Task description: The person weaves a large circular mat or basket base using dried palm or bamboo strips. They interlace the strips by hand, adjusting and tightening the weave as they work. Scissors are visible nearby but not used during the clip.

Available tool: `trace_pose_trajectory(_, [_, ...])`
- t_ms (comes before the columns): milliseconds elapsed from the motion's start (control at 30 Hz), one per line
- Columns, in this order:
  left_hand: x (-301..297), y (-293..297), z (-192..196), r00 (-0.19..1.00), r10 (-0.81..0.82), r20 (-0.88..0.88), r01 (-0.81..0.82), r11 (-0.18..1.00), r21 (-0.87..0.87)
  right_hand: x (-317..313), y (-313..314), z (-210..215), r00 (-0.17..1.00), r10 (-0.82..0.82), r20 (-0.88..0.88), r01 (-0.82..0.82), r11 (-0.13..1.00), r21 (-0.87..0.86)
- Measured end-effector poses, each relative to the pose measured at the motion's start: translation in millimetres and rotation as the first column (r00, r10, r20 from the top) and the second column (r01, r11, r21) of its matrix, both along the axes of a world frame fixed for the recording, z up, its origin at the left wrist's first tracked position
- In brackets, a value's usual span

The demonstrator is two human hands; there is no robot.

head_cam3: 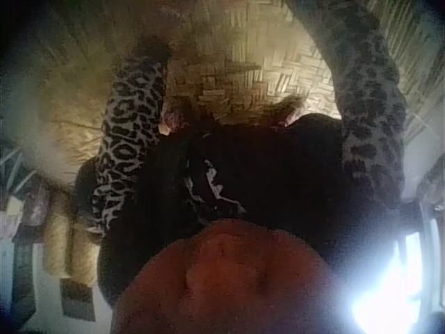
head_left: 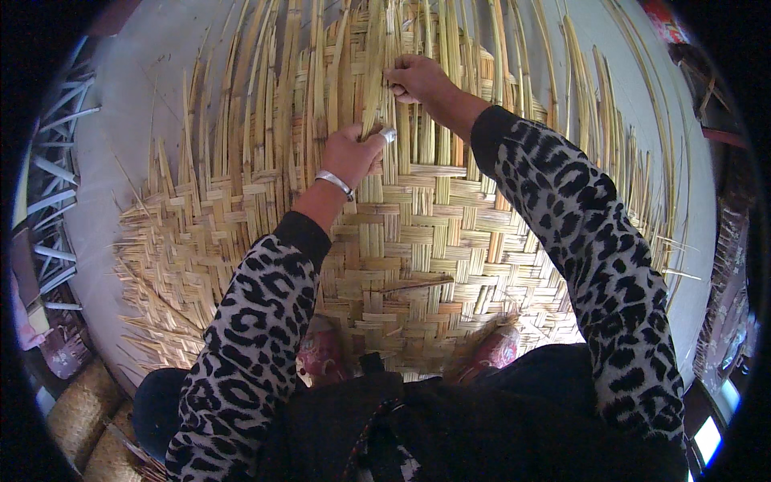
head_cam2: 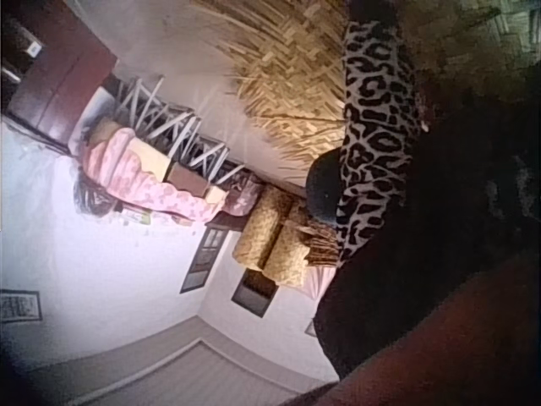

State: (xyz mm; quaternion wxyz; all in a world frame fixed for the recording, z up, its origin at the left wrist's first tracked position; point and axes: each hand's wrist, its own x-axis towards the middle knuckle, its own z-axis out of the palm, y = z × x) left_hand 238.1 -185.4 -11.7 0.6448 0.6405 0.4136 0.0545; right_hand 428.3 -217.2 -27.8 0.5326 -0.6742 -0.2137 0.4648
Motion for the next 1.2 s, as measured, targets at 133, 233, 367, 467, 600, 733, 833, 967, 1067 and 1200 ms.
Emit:
trace_pose_trajectory(133, [2.0, 0.5, -2.3, 0.999, -0.030, -0.013, 0.030, 0.999, 0.042, 2.3, -4.9, -1.4, 0.995, 0.066, -0.074, -0.060, 0.995, 0.081])
trace_pose_trajectory(233, [3.5, 0.8, -8.2, 0.998, -0.025, -0.053, 0.028, 0.997, 0.072, 2.6, -7.7, -1.9, 0.993, 0.048, -0.104, -0.038, 0.994, 0.101])
trace_pose_trajectory(367, [3.5, 0.8, -15.7, 0.996, -0.021, -0.090, 0.033, 0.991, 0.129, 0.1, -7.9, -0.8, 0.996, 0.006, -0.088, 0.004, 0.993, 0.117])
trace_pose_trajectory(467, [4.9, -1.3, -17.8, 0.991, -0.031, -0.128, 0.062, 0.967, 0.248, 0.1, -6.5, 3.7, 0.995, 0.034, -0.091, -0.022, 0.991, 0.133])
trace_pose_trajectory(600, [6.5, -7.0, -12.4, 0.940, -0.080, -0.332, 0.245, 0.834, 0.494, 7.6, -11.3, 16.1, 0.994, 0.021, 0.110, -0.035, 0.990, 0.133])
trace_pose_trajectory(733, [6.0, -25.6, -6.9, 0.922, -0.013, -0.386, 0.294, 0.670, 0.682, 31.3, -54.2, 31.6, 0.972, 0.079, 0.222, -0.100, 0.991, 0.085])
trace_pose_trajectory(833, [5.2, -34.5, -8.2, 0.913, 0.027, -0.407, 0.309, 0.607, 0.732, 36.3, -99.5, 34.2, 0.946, 0.129, 0.297, -0.125, 0.992, -0.031])
trace_pose_trajectory(967, [8.2, -34.0, -14.1, 0.919, -0.026, -0.393, 0.362, 0.451, 0.816, 31.8, -146.1, 28.2, 0.919, 0.200, 0.340, -0.161, 0.977, -0.139])
trace_pose_trajectory(1067, [14.8, -26.7, -13.6, 0.901, 0.040, -0.431, 0.343, 0.541, 0.768, 31.2, -155.1, 23.8, 0.828, 0.206, 0.522, -0.165, 0.978, -0.126])
trace_pose_trajectory(1200, [25.3, -11.7, -4.3, 0.998, 0.055, 0.017, -0.058, 0.983, 0.172, 42.4, -146.1, 24.4, 0.723, 0.321, 0.612, -0.163, 0.940, -0.300])
